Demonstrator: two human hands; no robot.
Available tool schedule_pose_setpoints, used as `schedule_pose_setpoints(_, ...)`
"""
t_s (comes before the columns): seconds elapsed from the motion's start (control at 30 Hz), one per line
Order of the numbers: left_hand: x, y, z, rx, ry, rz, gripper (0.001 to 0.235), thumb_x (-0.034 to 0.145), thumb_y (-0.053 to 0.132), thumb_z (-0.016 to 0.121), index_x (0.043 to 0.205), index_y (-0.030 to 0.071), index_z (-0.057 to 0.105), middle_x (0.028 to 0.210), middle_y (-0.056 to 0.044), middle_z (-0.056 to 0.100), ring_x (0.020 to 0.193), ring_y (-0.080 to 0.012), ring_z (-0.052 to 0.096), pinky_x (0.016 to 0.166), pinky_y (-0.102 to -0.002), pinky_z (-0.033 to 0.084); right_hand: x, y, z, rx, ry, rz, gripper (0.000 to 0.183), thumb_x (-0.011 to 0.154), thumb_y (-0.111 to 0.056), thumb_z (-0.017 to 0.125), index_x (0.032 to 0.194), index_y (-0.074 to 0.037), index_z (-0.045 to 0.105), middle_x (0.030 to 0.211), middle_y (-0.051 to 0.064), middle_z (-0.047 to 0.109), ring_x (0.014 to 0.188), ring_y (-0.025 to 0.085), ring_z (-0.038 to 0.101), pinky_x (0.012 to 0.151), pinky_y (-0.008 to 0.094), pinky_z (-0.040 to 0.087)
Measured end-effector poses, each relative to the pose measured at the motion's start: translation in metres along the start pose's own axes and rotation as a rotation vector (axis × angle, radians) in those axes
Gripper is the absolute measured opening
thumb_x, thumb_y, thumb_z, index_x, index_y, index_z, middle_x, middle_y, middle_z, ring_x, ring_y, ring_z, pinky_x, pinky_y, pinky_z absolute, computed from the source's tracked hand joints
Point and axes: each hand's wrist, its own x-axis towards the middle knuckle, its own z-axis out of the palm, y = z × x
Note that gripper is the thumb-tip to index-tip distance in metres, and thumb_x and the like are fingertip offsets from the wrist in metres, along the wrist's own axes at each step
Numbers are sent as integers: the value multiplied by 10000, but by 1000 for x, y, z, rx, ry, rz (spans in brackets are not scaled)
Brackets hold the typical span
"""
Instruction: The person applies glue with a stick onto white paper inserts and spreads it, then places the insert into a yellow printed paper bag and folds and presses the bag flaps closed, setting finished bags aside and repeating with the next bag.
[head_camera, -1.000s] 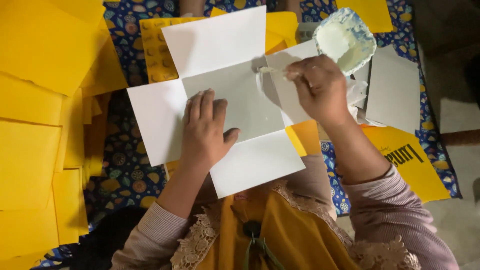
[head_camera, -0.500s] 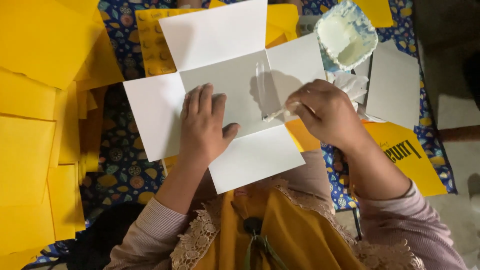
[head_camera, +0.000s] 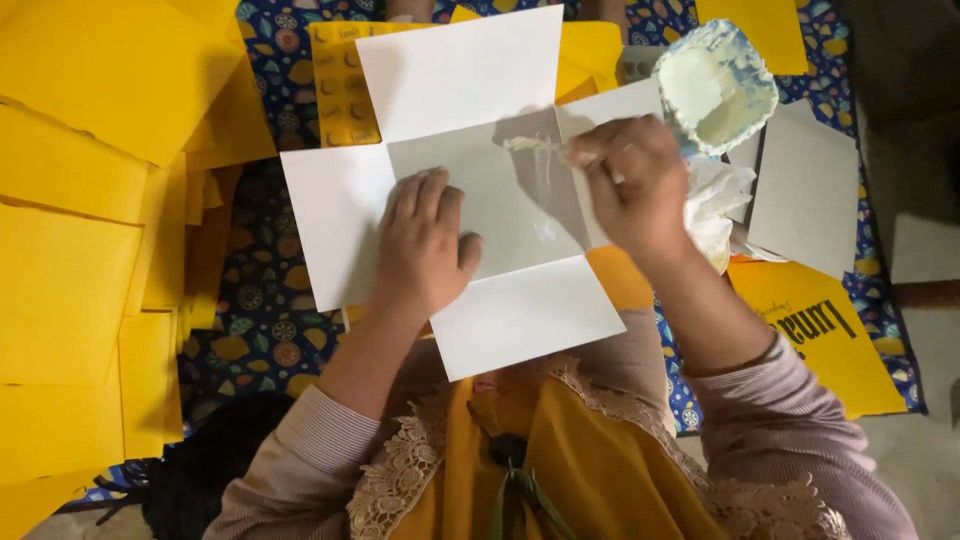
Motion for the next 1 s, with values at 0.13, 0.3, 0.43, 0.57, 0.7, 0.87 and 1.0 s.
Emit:
schedule_pose_setpoints(0.13,3,-10,-4,-151,136,89,265,815,-68,642,1078,-48,672,1321,-213,557,1286,-387,514,1140,-489,422,-22,-17,1,-83,-107,-51,213,786,139,715,935,-8,752,992,106,661,909,263,587,857,371,470)
schedule_pose_setpoints(0.3,6,-20,-6,-64,0,-19,358,774,-22,690,1110,71,773,1414,-213,458,1295,-454,451,1098,-528,432,-29,-42,-29,-178,-287,-46,151,806,-20,771,946,-73,791,982,59,662,884,242,569,847,373,411)
schedule_pose_setpoints(0.43,5,-26,-8,-14,-1,24,366,779,73,744,1139,127,772,1396,-192,511,1350,-424,416,1147,-564,337,-8,-36,-32,-88,-377,59,100,838,19,756,893,-58,787,912,54,689,847,238,580,846,369,445)
schedule_pose_setpoints(0.57,7,-30,-13,-75,7,40,368,743,109,789,1108,139,752,1342,-138,547,1309,-345,467,1161,-512,327,15,1,7,-155,-258,-52,122,866,25,742,826,-91,741,876,42,685,822,241,617,806,371,485)
schedule_pose_setpoints(0.7,6,-33,-13,-47,19,16,404,735,165,807,1123,124,703,1363,-89,561,1324,-311,476,1133,-489,355,33,16,42,-250,-148,-74,93,840,-16,799,917,-70,797,942,53,715,844,239,632,813,356,478)
schedule_pose_setpoints(0.87,7,-41,-12,1,83,80,484,740,255,804,1175,79,686,1338,-64,626,1262,-274,528,1016,-434,383,50,29,50,-236,-2,-92,171,824,70,767,890,-87,762,932,54,660,838,253,622,778,372,487)
schedule_pose_setpoints(1.0,5,-44,-12,-27,141,119,457,739,236,807,1148,81,675,1319,-69,624,1248,-277,539,1000,-429,389,48,11,32,-127,45,-116,121,873,75,805,917,-21,748,952,93,662,853,272,622,782,377,497)
